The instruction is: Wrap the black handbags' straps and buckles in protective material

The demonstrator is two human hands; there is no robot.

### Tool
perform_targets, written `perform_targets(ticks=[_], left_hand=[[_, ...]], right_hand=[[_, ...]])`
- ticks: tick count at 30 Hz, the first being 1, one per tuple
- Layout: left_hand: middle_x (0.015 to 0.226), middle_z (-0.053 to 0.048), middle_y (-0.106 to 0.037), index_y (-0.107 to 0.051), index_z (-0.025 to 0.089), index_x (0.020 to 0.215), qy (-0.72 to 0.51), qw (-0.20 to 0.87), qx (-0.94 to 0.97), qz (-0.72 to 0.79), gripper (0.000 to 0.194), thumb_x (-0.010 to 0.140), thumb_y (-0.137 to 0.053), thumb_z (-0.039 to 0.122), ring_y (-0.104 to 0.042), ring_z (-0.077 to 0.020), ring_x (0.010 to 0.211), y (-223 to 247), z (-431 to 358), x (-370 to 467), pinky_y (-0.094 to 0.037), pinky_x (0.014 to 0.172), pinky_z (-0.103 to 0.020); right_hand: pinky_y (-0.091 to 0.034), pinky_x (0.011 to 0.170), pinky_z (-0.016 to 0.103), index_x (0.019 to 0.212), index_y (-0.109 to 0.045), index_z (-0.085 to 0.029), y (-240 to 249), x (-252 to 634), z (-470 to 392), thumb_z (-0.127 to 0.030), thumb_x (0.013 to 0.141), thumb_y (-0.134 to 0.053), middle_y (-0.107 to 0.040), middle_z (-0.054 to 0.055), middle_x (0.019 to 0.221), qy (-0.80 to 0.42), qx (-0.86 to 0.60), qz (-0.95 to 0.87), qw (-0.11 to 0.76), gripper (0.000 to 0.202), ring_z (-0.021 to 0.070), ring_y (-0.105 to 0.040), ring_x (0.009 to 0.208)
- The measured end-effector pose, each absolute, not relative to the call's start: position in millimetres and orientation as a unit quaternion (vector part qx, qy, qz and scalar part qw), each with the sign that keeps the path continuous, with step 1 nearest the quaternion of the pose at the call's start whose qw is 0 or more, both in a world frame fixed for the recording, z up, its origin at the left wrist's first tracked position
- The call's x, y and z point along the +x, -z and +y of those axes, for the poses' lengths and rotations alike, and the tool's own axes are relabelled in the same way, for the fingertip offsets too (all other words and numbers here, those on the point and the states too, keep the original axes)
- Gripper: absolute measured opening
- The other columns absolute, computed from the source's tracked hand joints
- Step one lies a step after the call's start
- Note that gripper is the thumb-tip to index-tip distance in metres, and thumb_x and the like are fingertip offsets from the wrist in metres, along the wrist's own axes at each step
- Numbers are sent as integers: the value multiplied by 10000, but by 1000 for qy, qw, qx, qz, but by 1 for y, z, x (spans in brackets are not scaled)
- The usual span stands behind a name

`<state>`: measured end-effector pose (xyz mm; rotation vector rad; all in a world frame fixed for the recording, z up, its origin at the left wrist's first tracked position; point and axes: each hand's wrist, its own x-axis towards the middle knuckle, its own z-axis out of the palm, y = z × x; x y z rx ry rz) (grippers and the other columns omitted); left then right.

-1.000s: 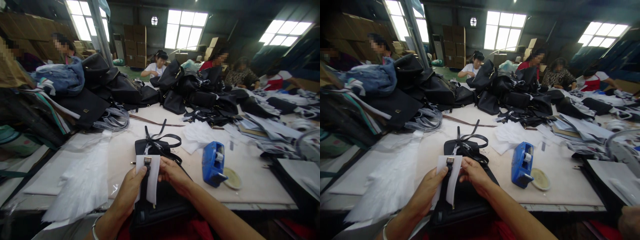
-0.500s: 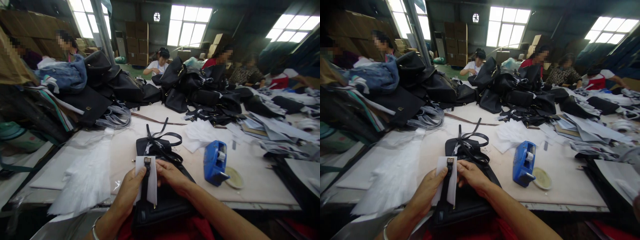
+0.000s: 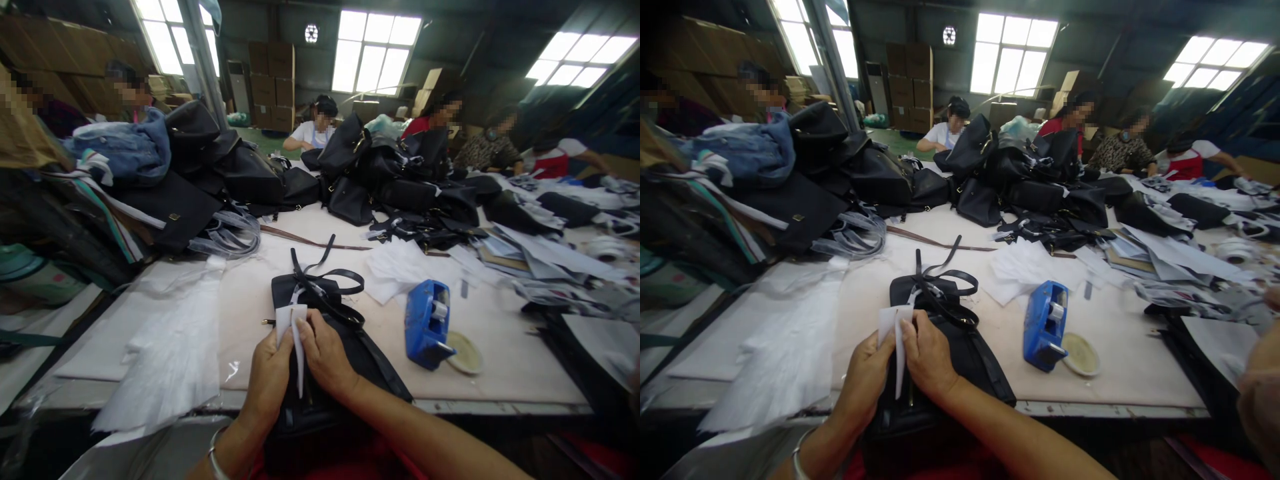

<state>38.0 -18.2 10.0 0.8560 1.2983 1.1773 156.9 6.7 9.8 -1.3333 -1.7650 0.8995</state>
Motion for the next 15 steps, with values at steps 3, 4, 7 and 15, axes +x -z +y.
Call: perform_targets(ticks=[3,4,7,15], left_hand=[[1095,-67,-694,-594,173,1220,-512,610,313,518,467,858,-580,468,-633,-238,978,-17,-25,43,-464,877,-310],[1123,-67,-683,-591,177,1223,-516,620,306,506,455,867,-572,461,-625,-233,999,-21,-27,44,-454,898,-310],[1176,-55,-660,-590,203,1225,-519,626,326,482,425,871,-577,439,-603,-219,1045,-32,-33,45,-433,929,-292],[884,-76,-711,-598,142,1166,-459,619,346,536,479,820,-626,472,-628,-173,680,-26,-30,42,-486,609,-241]], right_hand=[[-405,727,301,997,-498,-179,-10,155,7,-377,960,-353,-609,73,890,-275,-547,-711,345,248,211,-593,810],[-403,721,304,993,-497,-176,-11,155,7,-380,956,-361,-607,76,886,-259,-553,-715,340,248,213,-591,802],[-404,725,307,987,-504,-174,-14,157,7,-376,950,-377,-607,73,887,-255,-557,-712,343,241,208,-587,800],[-424,648,245,894,-567,-174,-26,185,25,-387,826,-607,-598,3,794,-533,-440,-617,377,228,138,-560,720]])
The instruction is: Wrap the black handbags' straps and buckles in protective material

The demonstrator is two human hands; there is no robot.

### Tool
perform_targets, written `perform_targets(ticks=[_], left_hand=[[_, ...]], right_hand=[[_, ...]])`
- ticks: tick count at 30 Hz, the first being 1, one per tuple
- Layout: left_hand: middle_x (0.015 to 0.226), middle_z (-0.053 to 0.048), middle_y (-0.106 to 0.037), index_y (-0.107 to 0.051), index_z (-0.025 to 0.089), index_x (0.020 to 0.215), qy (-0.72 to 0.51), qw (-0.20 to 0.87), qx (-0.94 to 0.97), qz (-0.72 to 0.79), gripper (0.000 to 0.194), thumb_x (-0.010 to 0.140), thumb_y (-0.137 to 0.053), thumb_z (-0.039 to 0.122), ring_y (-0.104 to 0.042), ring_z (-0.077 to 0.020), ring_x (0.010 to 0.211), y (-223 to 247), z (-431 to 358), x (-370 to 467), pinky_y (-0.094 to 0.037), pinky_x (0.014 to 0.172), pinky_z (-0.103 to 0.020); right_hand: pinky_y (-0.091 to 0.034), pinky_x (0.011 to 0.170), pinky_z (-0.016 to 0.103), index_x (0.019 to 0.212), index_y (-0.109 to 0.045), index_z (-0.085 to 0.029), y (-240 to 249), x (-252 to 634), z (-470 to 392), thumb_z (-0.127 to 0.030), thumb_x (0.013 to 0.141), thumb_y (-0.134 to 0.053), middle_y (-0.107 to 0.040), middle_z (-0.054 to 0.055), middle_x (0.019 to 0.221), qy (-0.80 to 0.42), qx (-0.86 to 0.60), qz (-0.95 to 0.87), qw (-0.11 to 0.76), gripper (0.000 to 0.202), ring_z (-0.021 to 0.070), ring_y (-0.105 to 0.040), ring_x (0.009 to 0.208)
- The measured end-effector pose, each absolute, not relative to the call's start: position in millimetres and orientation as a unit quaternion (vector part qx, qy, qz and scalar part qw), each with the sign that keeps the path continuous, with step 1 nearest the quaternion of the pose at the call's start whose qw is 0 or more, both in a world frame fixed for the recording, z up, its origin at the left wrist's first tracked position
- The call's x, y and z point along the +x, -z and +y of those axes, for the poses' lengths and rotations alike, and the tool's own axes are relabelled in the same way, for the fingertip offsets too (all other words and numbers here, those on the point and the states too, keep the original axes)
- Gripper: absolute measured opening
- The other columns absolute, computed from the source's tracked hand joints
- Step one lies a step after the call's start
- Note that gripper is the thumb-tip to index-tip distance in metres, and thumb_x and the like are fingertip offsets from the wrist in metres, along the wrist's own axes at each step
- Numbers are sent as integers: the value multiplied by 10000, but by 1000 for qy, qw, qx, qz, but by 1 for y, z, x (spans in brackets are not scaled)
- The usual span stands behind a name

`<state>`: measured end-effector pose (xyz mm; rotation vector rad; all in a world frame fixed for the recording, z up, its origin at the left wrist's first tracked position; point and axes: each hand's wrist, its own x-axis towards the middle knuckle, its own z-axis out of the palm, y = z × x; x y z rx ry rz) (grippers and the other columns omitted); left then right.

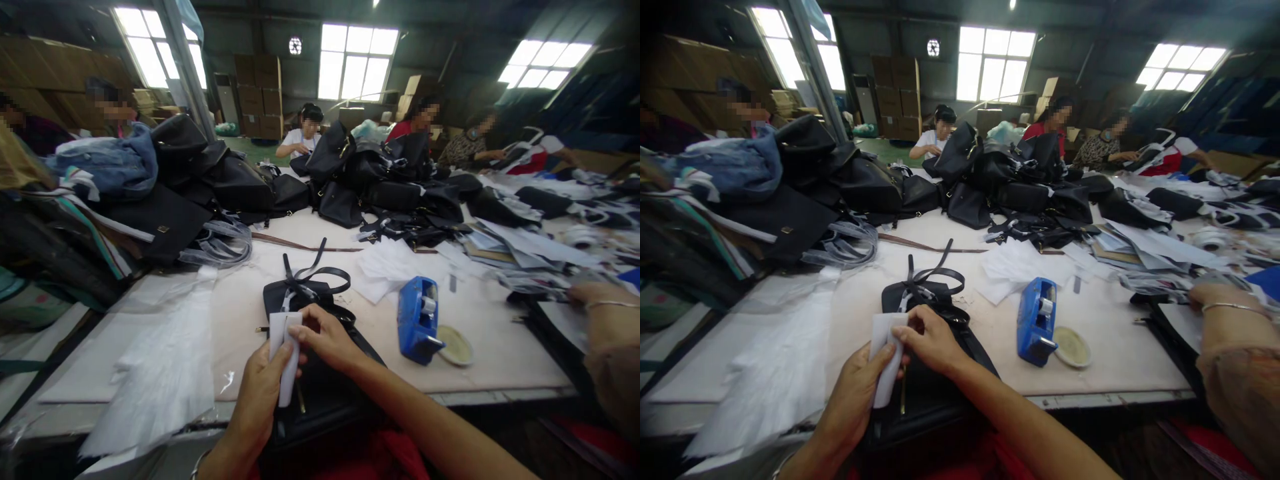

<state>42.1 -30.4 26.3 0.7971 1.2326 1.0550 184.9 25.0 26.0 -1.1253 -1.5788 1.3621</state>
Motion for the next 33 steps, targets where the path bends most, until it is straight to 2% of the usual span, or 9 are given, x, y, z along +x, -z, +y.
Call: perform_targets(ticks=[5,8,11,15,20,25,28,30,33], left_hand=[[946,-58,-698,-607,179,1164,-367,568,493,546,384,871,-559,422,-641,-191,774,-35,-22,38,-475,661,-241],[1079,-52,-666,-547,219,1238,-344,525,547,554,413,853,-584,365,-657,-206,815,-41,-18,41,-479,741,-270],[1071,-61,-658,-455,234,1293,-353,487,551,578,488,837,-594,339,-662,-220,776,-41,-19,50,-486,717,-295],[1011,-70,-656,-442,232,1196,-353,427,590,587,359,866,-546,330,-656,-229,768,-38,-23,63,-476,696,-302],[905,-35,-639,-498,251,1104,-291,400,669,554,217,913,-461,348,-630,-205,708,-33,-21,62,-446,660,-286],[778,8,-587,-485,266,1090,-279,375,708,529,203,932,-375,332,-587,-182,651,-14,-13,53,-446,618,-275],[877,-36,-618,-519,258,1063,-264,321,746,520,213,903,-381,286,-612,-217,758,0,-11,53,-466,679,-315],[950,-75,-630,-554,246,1027,-257,294,767,510,222,881,-391,287,-619,-262,848,1,-12,56,-469,736,-364],[1017,-89,-645,-541,244,1073,-252,388,715,524,260,867,-462,381,-629,-288,911,-12,-12,60,-486,779,-384]], right_hand=[[-387,551,206,948,-612,-164,-38,205,38,-303,672,-744,-611,-7,773,-681,-381,-518,350,336,106,-541,628],[-398,533,197,859,-626,-143,-33,207,38,-265,633,-749,-600,-8,735,-697,-390,-477,368,285,97,-528,609],[-411,487,199,811,-605,-136,-23,205,35,-249,613,-735,-588,-9,708,-704,-399,-431,400,262,97,-523,571],[-417,430,208,805,-578,-138,-14,206,32,-211,602,-698,-573,-15,657,-718,-420,-362,422,247,89,-497,480],[-443,446,202,989,-609,-170,-8,215,28,-168,618,-636,-585,-13,733,-748,-385,-324,433,372,83,-512,497],[-521,601,257,1009,-625,-152,-12,226,22,-236,715,-627,-569,5,774,-775,-325,-324,435,306,86,-538,591],[-536,660,302,1012,-621,-145,-10,228,22,-314,779,-620,-580,18,782,-767,-331,-353,421,287,114,-574,651],[-528,630,297,996,-614,-144,-3,228,24,-277,765,-641,-596,20,767,-736,-373,-387,411,268,134,-597,646],[-514,602,284,1041,-608,-157,4,230,27,-230,805,-591,-609,19,754,-692,-410,-444,395,248,135,-600,602]])
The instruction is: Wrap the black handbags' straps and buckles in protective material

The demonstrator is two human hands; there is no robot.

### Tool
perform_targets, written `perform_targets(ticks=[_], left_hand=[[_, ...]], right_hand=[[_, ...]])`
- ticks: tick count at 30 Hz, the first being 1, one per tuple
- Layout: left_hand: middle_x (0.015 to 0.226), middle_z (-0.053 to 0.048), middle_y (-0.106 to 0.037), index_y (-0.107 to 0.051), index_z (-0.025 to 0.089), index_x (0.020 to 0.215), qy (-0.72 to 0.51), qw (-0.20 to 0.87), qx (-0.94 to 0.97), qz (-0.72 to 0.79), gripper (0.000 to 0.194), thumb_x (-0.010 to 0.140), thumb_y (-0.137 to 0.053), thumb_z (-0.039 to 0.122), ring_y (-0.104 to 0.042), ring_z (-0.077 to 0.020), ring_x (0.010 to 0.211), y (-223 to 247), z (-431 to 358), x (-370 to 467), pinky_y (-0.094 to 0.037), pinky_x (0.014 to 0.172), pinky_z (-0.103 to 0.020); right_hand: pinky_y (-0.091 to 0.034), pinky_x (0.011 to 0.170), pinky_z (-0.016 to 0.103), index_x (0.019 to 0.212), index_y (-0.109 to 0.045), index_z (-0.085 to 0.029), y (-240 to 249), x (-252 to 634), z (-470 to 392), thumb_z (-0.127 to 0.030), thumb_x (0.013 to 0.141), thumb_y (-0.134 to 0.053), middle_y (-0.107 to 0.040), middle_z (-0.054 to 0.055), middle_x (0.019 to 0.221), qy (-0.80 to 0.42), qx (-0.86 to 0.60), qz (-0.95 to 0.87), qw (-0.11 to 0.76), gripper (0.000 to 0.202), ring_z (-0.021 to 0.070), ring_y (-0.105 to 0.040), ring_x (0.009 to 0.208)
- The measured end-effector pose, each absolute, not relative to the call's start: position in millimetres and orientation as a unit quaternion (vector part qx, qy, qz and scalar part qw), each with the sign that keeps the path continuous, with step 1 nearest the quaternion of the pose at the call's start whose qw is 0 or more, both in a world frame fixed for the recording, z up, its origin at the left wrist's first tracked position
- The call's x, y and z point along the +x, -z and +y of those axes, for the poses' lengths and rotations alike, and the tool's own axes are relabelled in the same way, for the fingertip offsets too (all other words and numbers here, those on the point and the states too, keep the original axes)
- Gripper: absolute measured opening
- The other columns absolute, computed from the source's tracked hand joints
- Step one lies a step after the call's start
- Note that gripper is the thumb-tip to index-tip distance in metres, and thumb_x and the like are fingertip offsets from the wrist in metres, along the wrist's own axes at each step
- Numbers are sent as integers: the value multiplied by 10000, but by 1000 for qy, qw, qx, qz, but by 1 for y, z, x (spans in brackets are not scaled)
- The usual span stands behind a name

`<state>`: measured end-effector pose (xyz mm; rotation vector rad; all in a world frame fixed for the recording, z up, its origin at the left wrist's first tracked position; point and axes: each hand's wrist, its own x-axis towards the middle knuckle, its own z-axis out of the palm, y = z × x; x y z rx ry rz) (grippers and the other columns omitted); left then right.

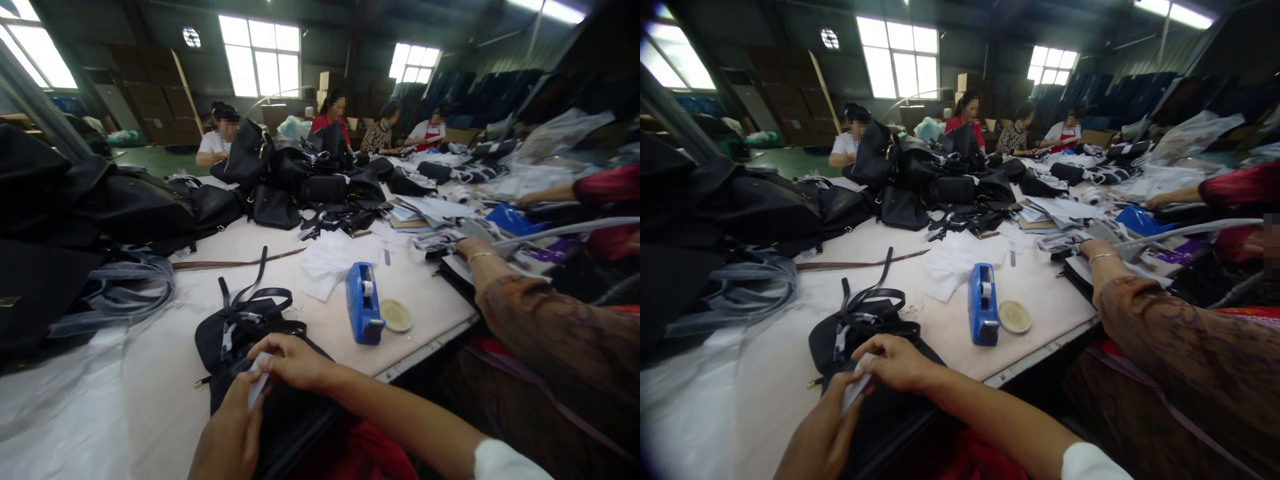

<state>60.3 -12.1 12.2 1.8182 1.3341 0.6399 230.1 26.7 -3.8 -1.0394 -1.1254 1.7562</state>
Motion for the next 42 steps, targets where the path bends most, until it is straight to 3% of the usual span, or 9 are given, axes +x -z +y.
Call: perform_targets(ticks=[4,7,10,13,16,24,32,36,42], left_hand=[[981,-73,-684,-455,228,1207,-275,602,495,562,507,820,-547,542,-652,-272,903,-35,-7,64,-533,760,-356],[825,-53,-686,-558,186,1095,-244,639,458,568,521,754,-626,574,-630,-223,725,-30,-1,63,-517,600,-281],[717,-30,-648,-609,165,955,-221,654,473,547,466,736,-652,575,-547,-161,607,-13,4,56,-456,510,-222],[634,-6,-602,-599,169,941,-225,663,454,551,483,723,-656,596,-507,-142,564,1,8,48,-437,489,-204],[628,-13,-602,-589,170,927,-215,675,441,551,501,704,-664,613,-503,-144,554,6,11,47,-441,482,-206],[638,-13,-605,-596,175,938,-219,681,446,538,462,730,-660,582,-501,-134,555,2,9,51,-441,475,-185],[648,-15,-610,-611,176,954,-242,673,425,555,474,697,-702,563,-520,-139,551,6,10,38,-454,465,-193],[663,-19,-615,-623,175,958,-247,678,417,553,466,692,-714,547,-530,-145,575,4,9,41,-464,477,-196],[668,-11,-614,-641,180,939,-254,686,402,550,444,683,-727,533,-517,-133,567,-3,7,45,-458,473,-183]], right_hand=[[-508,673,263,1122,-616,-198,-5,233,25,-255,867,-550,-613,38,937,-563,-423,-589,397,270,125,-609,697],[-493,738,246,1118,-627,-205,-14,236,23,-215,853,-580,-589,38,1018,-459,-437,-679,371,270,118,-606,764],[-481,676,225,1160,-593,-211,-14,263,19,-219,884,-544,-612,18,936,-442,-460,-685,352,280,98,-592,667],[-446,776,270,1053,-620,-195,-6,326,11,-315,926,-480,-635,48,951,-244,-636,-607,410,224,145,-594,788],[-396,763,290,885,-623,-177,9,396,-1,-425,904,-475,-631,73,895,-76,-812,-443,372,290,190,-562,840],[-358,575,244,606,-559,-161,51,433,-10,-540,800,-517,-567,16,620,-226,-812,-383,379,428,145,-524,619],[-357,535,221,745,-613,-160,27,409,-36,-480,797,-569,-621,26,741,-270,-747,-363,488,327,116,-499,615],[-280,444,200,782,-601,-147,30,391,-57,-482,762,-623,-564,-3,657,-377,-697,-269,548,336,64,-370,473],[-327,446,195,848,-610,-129,54,383,-61,-461,677,-658,-504,-18,644,-438,-680,-160,566,377,57,-371,472]])
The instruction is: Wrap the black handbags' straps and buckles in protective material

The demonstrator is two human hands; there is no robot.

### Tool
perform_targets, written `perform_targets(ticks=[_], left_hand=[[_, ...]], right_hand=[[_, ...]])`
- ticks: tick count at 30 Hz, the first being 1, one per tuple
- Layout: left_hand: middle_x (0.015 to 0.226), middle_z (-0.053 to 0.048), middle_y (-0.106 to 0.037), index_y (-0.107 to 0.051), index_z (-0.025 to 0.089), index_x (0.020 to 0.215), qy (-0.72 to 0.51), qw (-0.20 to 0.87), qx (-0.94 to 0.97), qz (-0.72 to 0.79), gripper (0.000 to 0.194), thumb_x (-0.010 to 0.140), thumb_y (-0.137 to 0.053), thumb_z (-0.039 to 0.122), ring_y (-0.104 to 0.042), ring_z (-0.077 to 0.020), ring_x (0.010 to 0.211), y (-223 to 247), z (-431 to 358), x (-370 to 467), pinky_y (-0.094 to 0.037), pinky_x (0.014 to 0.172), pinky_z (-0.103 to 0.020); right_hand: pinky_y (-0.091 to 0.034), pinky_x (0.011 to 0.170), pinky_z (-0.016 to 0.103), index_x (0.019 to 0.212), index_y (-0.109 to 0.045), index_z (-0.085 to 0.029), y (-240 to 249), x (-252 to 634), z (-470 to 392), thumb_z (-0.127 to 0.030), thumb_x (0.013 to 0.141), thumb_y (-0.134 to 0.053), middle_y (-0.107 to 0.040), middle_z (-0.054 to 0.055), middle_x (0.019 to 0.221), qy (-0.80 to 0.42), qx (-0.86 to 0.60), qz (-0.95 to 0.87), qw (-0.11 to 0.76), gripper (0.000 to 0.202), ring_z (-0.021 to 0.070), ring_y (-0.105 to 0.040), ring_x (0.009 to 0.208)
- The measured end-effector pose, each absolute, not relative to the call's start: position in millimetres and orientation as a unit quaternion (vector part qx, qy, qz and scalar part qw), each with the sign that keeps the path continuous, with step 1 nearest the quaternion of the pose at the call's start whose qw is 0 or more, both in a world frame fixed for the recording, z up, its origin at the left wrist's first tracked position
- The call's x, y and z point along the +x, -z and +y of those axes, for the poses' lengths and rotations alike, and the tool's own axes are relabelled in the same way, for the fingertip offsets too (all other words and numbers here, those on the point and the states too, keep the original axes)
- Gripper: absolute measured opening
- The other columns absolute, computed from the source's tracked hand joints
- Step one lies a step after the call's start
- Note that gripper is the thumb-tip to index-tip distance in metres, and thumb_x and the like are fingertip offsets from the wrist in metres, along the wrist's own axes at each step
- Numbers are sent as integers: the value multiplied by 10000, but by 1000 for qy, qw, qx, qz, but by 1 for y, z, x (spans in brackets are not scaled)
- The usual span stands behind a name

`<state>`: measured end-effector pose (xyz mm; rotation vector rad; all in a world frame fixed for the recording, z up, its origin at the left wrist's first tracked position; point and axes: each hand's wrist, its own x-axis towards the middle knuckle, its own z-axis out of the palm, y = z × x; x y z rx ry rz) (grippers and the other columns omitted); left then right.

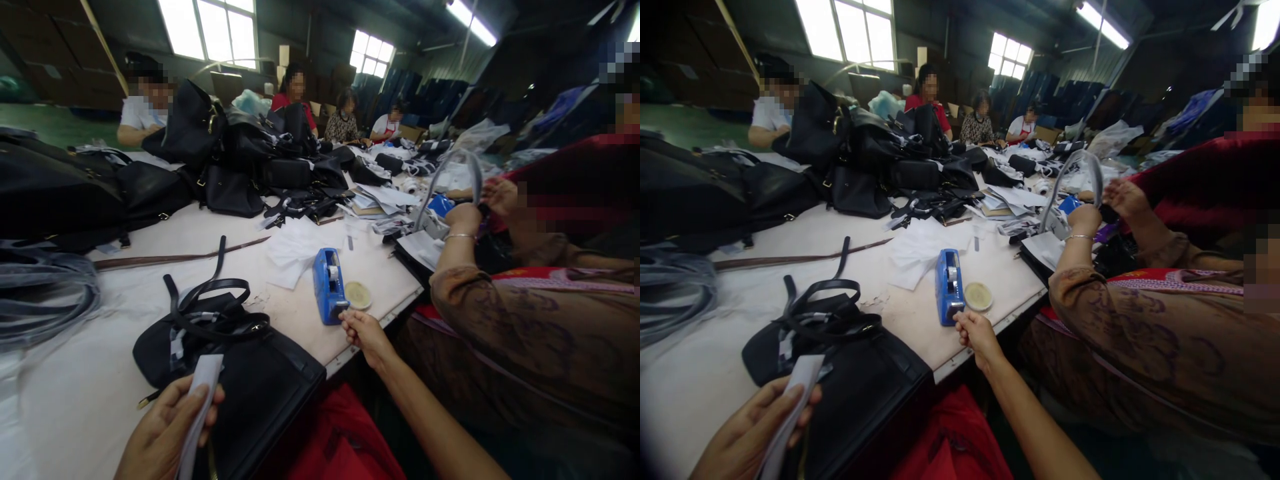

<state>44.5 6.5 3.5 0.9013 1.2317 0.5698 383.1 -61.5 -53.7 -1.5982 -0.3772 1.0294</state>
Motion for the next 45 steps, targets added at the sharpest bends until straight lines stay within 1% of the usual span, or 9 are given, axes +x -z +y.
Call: perform_targets(ticks=[6,11,17,21,27,33,38,42,45], left_hand=[[714,-12,-620,-629,179,959,-266,666,428,550,395,755,-668,515,-519,-126,609,-10,1,46,-447,508,-177],[803,-25,-638,-597,165,953,-306,662,446,519,326,818,-617,461,-513,-111,617,-16,-1,53,-422,514,-183],[807,-30,-633,-592,156,945,-320,665,444,509,330,819,-615,460,-500,-110,601,-18,-4,53,-411,500,-189],[739,-12,-608,-614,169,937,-285,661,447,530,354,802,-627,495,-506,-120,613,-11,-5,47,-422,511,-182],[707,-8,-608,-628,184,960,-263,662,448,540,394,768,-648,528,-511,-133,615,-7,-3,45,-433,513,-181],[696,-13,-622,-621,167,940,-273,665,436,542,390,766,-654,515,-501,-127,580,-8,-1,49,-426,504,-191],[761,-29,-634,-586,160,937,-301,660,453,518,336,823,-602,476,-513,-127,591,-13,-4,51,-410,504,-204],[814,-45,-637,-545,157,969,-316,651,460,515,323,856,-557,459,-520,-125,594,-16,-4,56,-400,499,-210],[806,-40,-632,-528,152,1015,-320,640,478,509,336,862,-549,451,-525,-128,603,-17,-5,57,-399,508,-217]], right_hand=[[-326,454,220,690,-575,-150,59,391,-54,-417,693,-611,-518,-10,591,-382,-722,-208,538,270,76,-392,447],[-351,512,238,602,-557,-172,59,397,-57,-399,732,-598,-511,-16,543,-252,-797,-318,447,265,102,-449,467],[-426,516,237,835,-606,-139,67,399,-61,-483,661,-699,-435,-51,582,-428,-675,-209,563,397,66,-363,459],[-440,523,228,842,-588,-130,63,397,-65,-528,696,-673,-397,-61,564,-423,-659,-231,577,433,56,-337,461],[-457,512,233,707,-509,-163,64,398,-58,-534,717,-635,-431,-55,534,-381,-696,-266,547,392,80,-423,455],[-411,459,224,658,-513,-173,72,406,-65,-434,729,-624,-489,-46,504,-339,-754,-312,469,292,117,-494,432],[-432,588,244,800,-588,-175,26,372,-66,-409,885,-489,-524,-14,590,-323,-715,-472,402,267,133,-532,576],[-435,626,232,1013,-616,-187,-31,312,-50,-323,939,-438,-576,13,713,-410,-560,-610,383,236,130,-550,657],[-441,671,222,1049,-621,-194,-47,264,-28,-226,937,-433,-612,19,804,-436,-431,-709,348,221,122,-565,707]])
